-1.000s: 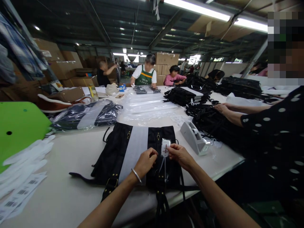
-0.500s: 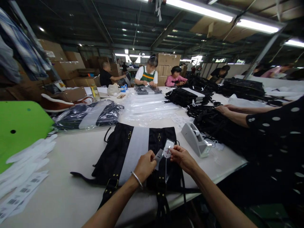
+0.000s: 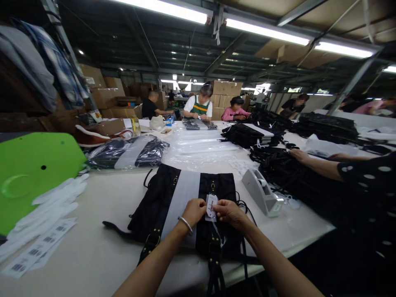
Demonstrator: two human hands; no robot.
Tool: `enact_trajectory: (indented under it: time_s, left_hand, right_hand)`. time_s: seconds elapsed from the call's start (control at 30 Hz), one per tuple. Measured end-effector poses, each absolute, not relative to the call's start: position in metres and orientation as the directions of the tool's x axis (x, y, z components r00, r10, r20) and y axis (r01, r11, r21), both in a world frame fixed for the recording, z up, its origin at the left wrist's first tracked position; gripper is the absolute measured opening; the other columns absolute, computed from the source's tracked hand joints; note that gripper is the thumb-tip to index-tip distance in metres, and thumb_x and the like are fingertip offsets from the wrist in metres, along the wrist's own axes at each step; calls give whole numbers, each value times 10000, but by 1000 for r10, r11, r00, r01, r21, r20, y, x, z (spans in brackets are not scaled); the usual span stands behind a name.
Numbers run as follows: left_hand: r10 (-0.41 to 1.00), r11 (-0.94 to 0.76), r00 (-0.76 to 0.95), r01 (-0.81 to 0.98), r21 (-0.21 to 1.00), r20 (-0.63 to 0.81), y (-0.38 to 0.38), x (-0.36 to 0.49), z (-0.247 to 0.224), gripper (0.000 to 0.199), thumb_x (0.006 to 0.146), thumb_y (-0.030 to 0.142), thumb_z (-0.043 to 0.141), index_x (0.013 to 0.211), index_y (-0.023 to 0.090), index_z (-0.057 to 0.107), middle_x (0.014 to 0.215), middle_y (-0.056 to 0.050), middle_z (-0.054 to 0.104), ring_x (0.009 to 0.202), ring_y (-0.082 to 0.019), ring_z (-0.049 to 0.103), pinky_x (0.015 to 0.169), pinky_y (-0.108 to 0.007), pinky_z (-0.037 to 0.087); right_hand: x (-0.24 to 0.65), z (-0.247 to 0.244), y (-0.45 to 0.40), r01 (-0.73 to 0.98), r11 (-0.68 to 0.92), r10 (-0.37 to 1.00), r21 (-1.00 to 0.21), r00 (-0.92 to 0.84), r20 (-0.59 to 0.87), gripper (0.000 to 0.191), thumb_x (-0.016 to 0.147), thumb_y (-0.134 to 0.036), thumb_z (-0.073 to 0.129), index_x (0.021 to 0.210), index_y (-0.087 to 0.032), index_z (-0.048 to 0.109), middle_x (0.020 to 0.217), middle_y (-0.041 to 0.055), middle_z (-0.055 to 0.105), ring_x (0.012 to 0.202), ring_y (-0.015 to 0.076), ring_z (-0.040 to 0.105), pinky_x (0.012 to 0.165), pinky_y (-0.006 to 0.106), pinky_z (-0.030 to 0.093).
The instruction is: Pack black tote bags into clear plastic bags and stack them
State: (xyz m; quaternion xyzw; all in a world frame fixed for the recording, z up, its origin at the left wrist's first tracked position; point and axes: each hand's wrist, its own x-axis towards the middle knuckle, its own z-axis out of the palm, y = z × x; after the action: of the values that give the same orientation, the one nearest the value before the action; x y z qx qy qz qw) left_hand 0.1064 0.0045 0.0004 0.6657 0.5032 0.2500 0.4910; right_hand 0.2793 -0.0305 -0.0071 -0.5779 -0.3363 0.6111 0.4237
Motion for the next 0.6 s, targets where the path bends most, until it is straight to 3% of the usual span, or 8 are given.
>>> enact_trajectory:
  time_s: [0.07,0.13,0.2,0.27,0.33,0.43,0.6]
  left_hand:
    - [920,-88,375,476,875,-111,10,98,5,119,813,169,580,804,162,698,666,1,665,620,-151,636,600,-250,510]
    - [942,-170,334,528,832,-20,16,82,12,201,851,163,542,951,177,715,879,-41,720,817,-181,674,802,-299,530]
    - [962,-228,258,582,781,89,23,54,19,276,881,162,516,1102,178,680,1177,-92,670,1124,-229,604,1042,-364,422]
    - [973,-230,160,685,691,165,30,16,22,366,901,169,499,1253,163,598,1399,-136,533,1349,-286,426,1161,-435,267]
    - [984,-143,61,831,537,166,35,-27,20,449,916,209,507,1362,153,500,1487,-162,441,1419,-322,327,1173,-474,223]
    - [996,25,-53,935,354,71,36,-79,11,524,901,316,582,1371,123,456,1398,-197,534,1318,-339,472,1089,-445,348]
    - [992,130,-119,913,387,-53,23,-88,-1,353,928,369,527,1186,129,518,1160,-171,688,1072,-289,661,863,-343,475]
  right_hand:
    - [276,-12,-28,-56,-405,909,-913,87,-409,294,670,-188,788,746,-181,504,523,-49,596,428,68,523,387,146,400]
    - [273,-18,-26,15,-383,915,-923,142,-377,303,674,-108,741,797,-198,480,503,-73,587,401,81,516,354,153,385]
    - [271,-23,-25,77,-361,923,-929,174,-344,340,676,-66,710,865,-209,466,494,-96,580,370,88,501,324,160,361]
    - [270,-27,-24,124,-347,929,-930,183,-322,367,690,-56,693,927,-211,458,492,-107,580,352,91,490,315,165,353]
    - [270,-29,-23,157,-343,932,-926,182,-314,379,702,-55,682,956,-212,448,483,-112,574,338,92,480,319,169,354]
    - [271,-27,-18,184,-357,929,-916,170,-328,380,701,-44,669,950,-211,437,461,-113,558,327,92,468,327,173,352]
    - [275,-17,-6,177,-422,906,-889,123,-405,320,693,-44,636,889,-202,438,453,-78,554,369,95,485,353,176,378]
